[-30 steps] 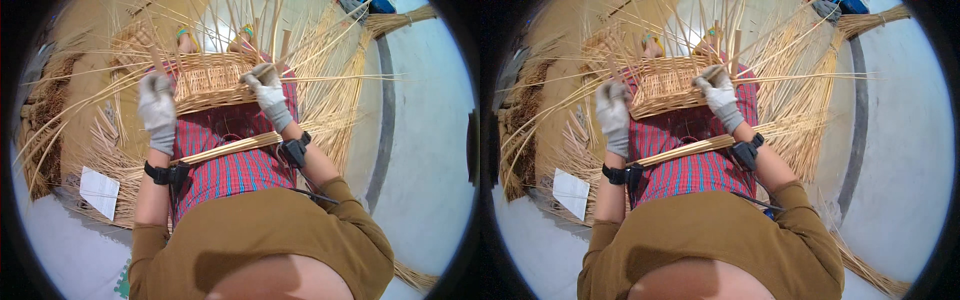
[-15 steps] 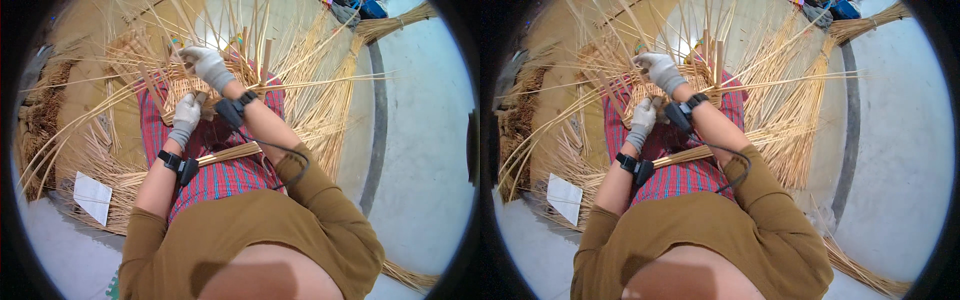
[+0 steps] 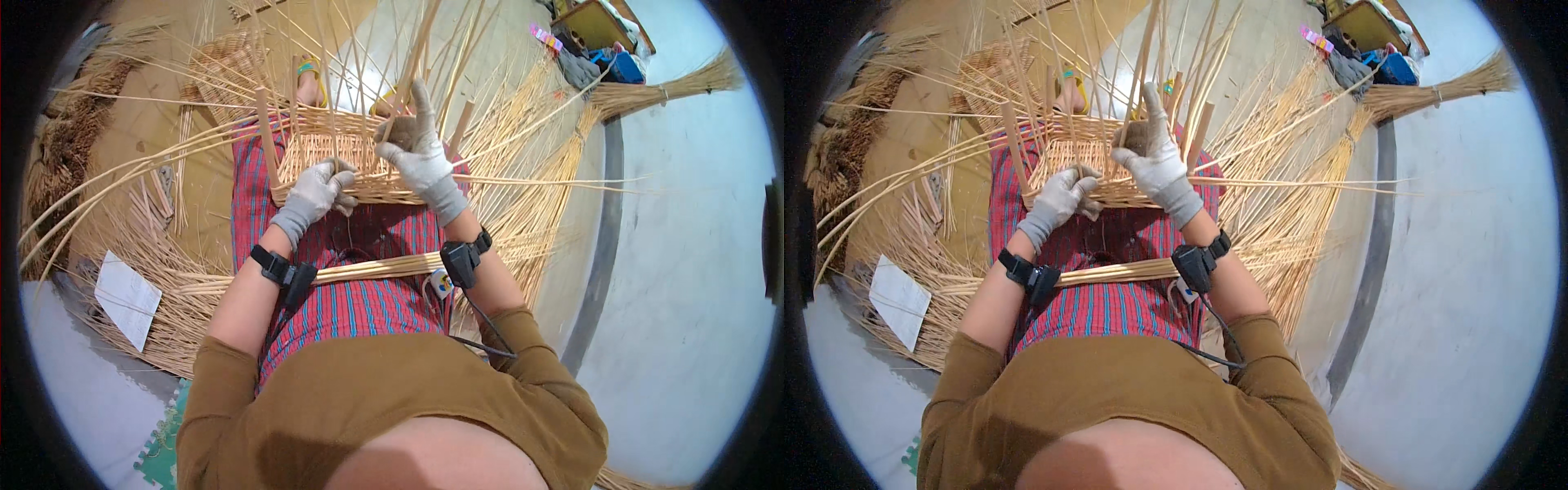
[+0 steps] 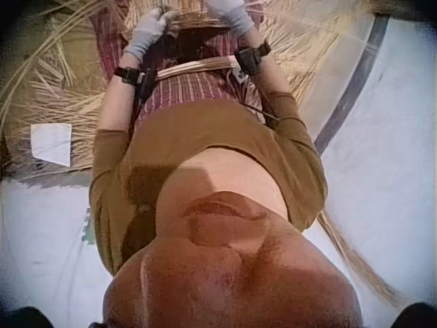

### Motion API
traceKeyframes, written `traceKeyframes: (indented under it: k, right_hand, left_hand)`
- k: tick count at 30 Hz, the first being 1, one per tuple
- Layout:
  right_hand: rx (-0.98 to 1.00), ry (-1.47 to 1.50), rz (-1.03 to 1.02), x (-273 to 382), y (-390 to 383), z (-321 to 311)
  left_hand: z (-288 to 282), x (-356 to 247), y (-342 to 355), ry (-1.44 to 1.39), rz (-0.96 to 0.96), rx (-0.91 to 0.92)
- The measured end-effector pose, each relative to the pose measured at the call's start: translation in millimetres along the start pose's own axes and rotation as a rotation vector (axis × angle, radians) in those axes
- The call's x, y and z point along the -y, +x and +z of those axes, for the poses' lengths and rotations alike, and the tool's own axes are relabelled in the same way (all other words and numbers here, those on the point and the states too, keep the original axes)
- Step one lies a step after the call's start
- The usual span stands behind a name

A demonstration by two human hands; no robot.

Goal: Weaving a rectangular basket using long, flexible plant fibers.

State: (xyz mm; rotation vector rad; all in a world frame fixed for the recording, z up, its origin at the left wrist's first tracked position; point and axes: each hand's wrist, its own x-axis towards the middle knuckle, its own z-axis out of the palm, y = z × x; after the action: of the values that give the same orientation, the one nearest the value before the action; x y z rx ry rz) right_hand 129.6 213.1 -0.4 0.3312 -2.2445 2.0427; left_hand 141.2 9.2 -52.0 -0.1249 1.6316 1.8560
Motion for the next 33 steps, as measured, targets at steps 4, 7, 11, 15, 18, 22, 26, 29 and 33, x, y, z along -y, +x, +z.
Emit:
traceKeyframes:
  k: [4,7,11,15,18,22,26,29,33]
  right_hand:
    - [0.065,0.089,0.242,4.5,3.6,3.4]
    - [0.056,-0.389,-0.178,9.0,24.8,7.7]
    - [0.02,-0.688,-0.422,1.3,74.6,36.2]
    - [-0.063,-0.562,-0.33,1.7,83.4,58.1]
    - [-0.235,-0.027,-0.063,12.5,31.6,41.4]
    - [-0.267,-0.016,0.227,6.1,-39.5,20.4]
    - [-0.039,0.088,0.101,-17.1,-38.4,10.9]
    - [-0.263,0.516,0.276,-19.6,-25.6,30.6]
    - [-0.597,0.256,0.353,-3.0,-31.2,73.8]
  left_hand:
    - [-0.5,4.8,-2.1,0.061,0.034,-0.02]
    - [2.5,14.3,-0.8,0.122,0.059,-0.02]
    - [8.5,25.4,5.6,0.702,0.438,-0.436]
    - [7.3,24.0,10.6,0.556,0.273,-0.379]
    - [5.1,16.5,8.6,0.05,0.111,-0.175]
    - [7.4,4.4,1.2,-0.108,0.013,-0.12]
    - [19.4,-2.0,5.9,-0.077,0.049,-0.149]
    - [32.0,6.7,20.7,-0.215,0.1,-0.265]
    - [33.8,22.4,34.4,0.251,0.173,-0.564]
